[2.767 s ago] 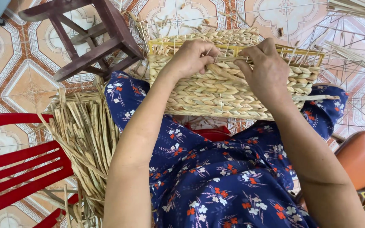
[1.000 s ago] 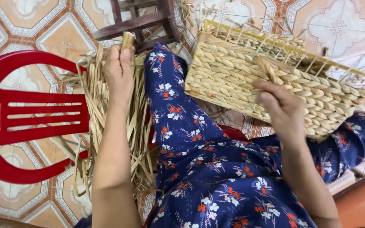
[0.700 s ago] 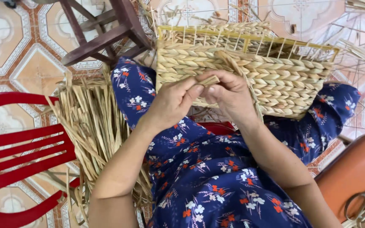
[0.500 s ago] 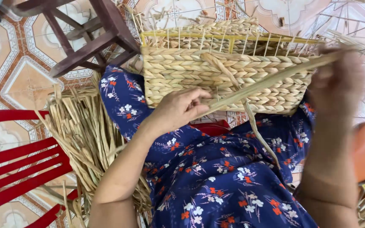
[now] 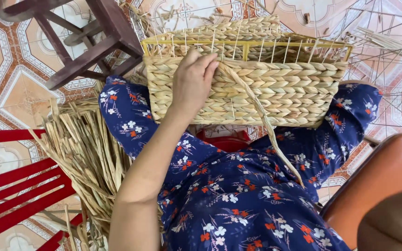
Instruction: The person weaves a basket by threading and tucking dried plant fibers through a wire frame by hand.
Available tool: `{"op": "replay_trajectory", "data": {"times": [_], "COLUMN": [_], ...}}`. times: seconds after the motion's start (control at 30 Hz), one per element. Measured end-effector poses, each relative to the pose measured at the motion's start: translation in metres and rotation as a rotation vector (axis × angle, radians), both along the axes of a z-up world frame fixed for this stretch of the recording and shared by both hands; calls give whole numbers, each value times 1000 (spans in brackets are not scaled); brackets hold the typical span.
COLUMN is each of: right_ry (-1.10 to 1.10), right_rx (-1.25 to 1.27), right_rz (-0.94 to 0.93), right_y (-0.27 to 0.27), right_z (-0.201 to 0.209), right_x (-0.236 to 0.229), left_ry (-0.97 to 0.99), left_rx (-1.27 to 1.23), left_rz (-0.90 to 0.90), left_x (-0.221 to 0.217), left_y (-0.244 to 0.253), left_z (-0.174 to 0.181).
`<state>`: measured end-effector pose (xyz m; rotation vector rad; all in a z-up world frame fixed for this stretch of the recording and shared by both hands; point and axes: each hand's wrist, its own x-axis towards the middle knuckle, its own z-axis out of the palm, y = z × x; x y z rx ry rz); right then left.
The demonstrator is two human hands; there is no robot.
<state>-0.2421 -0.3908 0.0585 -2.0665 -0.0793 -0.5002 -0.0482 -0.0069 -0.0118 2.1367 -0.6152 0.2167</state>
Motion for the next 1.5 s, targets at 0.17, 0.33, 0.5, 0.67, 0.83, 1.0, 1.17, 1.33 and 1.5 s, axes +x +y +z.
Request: {"op": "replay_trajectory", "data": {"times": [0.17,0.33,0.5,0.67,0.83,1.0,1.17,1.33,1.5], "right_ry": [-39,329,154,267,378,177,115,291,684], "right_rx": [-335,-122,-354,-335,-505,-684,-672,-709,-605], "right_rz": [-10,17,22,82,109,31,-87,37,19], "right_y": [117,181,188,191,196,202,204,196,169], "right_z": [-19,-35,-46,-37,-51,-64,-34,-47,-1], "right_x": [81,141,158,167,178,170,130,110,133], "left_ry": [-95,-123,-54,-80,-108,-50,278,478,817], "left_rx": [128,-18,-108,-86,-123,-51,130,96,-57], "left_rz": [96,17,-47,-117,-186,-243,-207,-311,-518], "left_x": [9,6,6,4,4,16,43,63,70], "left_y": [-21,-15,-4,6,10,1,-13,-14,-10], "left_z": [-9,5,0,-3,2,-2,-20,21,-6]}}
